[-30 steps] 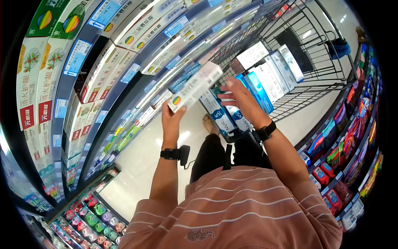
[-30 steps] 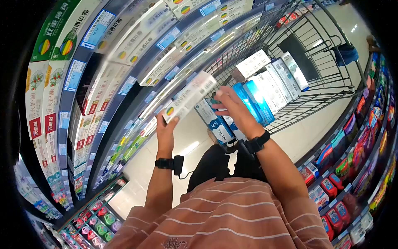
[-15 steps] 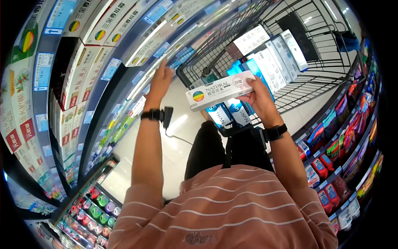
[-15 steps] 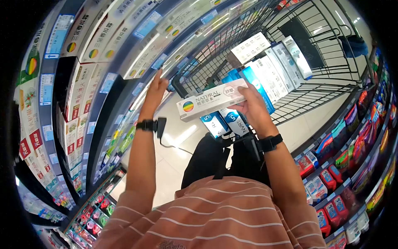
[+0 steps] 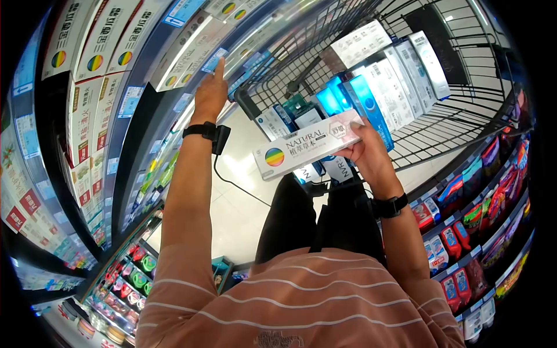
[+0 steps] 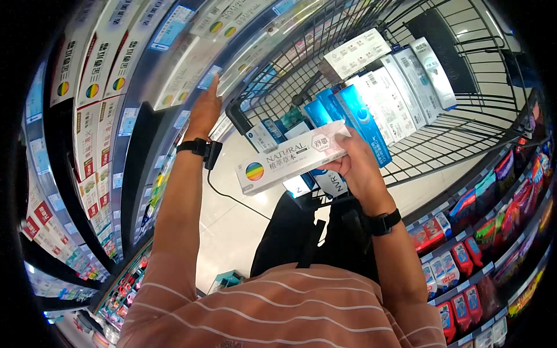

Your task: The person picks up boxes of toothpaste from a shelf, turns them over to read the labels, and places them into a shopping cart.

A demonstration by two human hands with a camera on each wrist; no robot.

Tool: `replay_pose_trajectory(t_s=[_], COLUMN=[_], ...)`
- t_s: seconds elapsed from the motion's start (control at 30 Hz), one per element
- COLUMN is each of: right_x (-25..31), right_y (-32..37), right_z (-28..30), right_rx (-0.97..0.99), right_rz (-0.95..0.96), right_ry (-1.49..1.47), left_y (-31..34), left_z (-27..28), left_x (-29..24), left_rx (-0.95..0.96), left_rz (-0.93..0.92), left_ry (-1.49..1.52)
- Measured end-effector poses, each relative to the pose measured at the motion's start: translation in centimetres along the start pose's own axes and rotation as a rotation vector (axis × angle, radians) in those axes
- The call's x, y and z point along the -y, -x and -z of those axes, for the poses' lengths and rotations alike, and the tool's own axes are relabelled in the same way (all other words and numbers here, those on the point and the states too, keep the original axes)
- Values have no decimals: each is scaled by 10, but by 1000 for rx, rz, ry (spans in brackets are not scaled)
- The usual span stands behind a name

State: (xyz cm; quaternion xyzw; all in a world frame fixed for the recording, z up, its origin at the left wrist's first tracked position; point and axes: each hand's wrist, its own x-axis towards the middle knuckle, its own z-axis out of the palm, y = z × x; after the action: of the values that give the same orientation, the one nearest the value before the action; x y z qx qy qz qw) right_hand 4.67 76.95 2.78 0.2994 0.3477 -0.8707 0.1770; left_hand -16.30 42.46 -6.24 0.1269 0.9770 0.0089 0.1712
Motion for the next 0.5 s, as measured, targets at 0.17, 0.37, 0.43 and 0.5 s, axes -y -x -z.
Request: replay_pose_trajectory(t_s=[0.17, 0.37, 0.43, 0.5], right_x=[-10, -19, -21, -23], right_y=[-5, -7, -7, -7], right_z=[12, 23, 25, 26], right_rx=[-3, -12, -15, -28], right_rz=[-28, -66, -77, -86], right_ry=[-9, -23, -20, -16], left_y=[0, 1, 1, 1], left_z=[0, -9, -8, -5], left_x=[-4, -3, -5, -9], left_rx=[-87, -188, -191, -168], left_rz=[-40, -81, -78, -50], left_ry=[-82, -131, -139, -122])
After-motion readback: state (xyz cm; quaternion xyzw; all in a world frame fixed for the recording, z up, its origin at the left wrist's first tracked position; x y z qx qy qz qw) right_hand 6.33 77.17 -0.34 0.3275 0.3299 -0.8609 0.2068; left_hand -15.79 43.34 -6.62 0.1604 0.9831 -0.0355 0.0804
